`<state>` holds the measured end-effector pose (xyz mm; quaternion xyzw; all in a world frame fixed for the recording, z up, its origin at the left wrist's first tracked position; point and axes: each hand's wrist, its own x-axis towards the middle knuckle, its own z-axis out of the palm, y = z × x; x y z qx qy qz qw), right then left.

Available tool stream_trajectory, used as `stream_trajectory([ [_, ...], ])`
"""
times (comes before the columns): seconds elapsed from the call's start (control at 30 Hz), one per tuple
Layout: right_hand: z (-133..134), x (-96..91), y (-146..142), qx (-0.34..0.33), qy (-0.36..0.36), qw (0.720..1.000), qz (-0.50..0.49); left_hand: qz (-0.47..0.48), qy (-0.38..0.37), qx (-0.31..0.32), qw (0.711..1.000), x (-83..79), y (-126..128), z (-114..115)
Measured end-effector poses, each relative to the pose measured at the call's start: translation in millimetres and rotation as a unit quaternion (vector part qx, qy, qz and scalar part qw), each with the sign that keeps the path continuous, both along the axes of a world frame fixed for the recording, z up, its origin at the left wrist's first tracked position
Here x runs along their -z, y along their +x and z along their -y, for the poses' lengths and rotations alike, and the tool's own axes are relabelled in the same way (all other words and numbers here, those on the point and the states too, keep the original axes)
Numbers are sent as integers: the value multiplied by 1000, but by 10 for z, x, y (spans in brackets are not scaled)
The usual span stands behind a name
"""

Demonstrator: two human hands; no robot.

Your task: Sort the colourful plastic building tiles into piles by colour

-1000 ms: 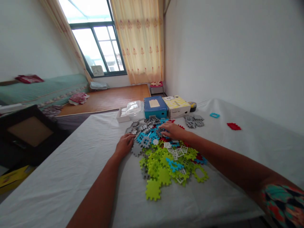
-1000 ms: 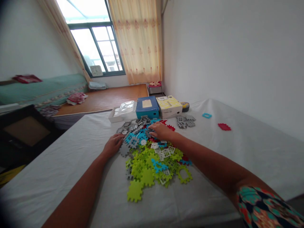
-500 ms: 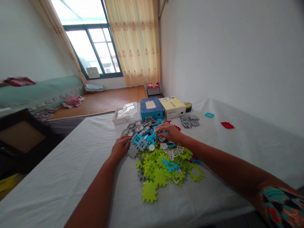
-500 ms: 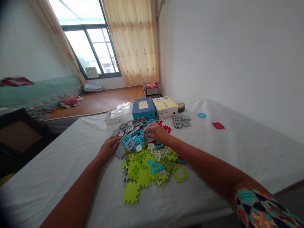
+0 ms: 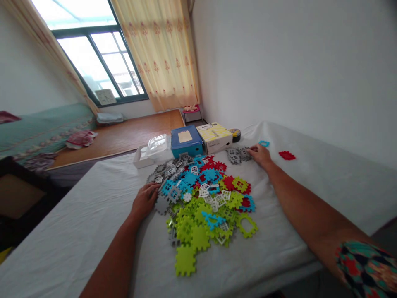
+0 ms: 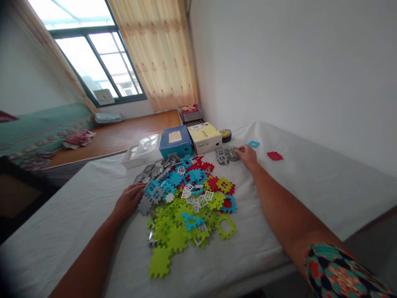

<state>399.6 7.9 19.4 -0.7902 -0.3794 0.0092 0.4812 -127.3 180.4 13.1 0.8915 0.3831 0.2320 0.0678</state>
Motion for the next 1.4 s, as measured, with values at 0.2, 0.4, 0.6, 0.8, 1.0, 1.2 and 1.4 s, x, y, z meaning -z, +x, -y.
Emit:
stream_trajectory([
  [0.2,-111,-104,-275,-4,-6,995,98,-2,0,-5,1000,5,-6,12],
  [0.4,-159,-260,-1083,-357,-53,925,122,0,-4,-4,1000,9,-2,16],
  [0.6,-123,-171,-1497,-388,-58,904,170,-3,-6,0,1000,15,-1,11],
  [0.8,-124,-193,-1567,-367,-31,925,94,-25,-3,-17,1000,14,-7,-2],
  [1.0,-105,-264,-1664,-386,22,921,45,-30,-5,-22,999,-14,-4,15],
  [1.2,-180,-191,-1569,-372,34,922,-99,-22,-12,-34,999,-20,6,37],
  [1.4,-241,-122,-1481,-357,41,922,-142,-12,-1,-34,999,-2,-9,8],
])
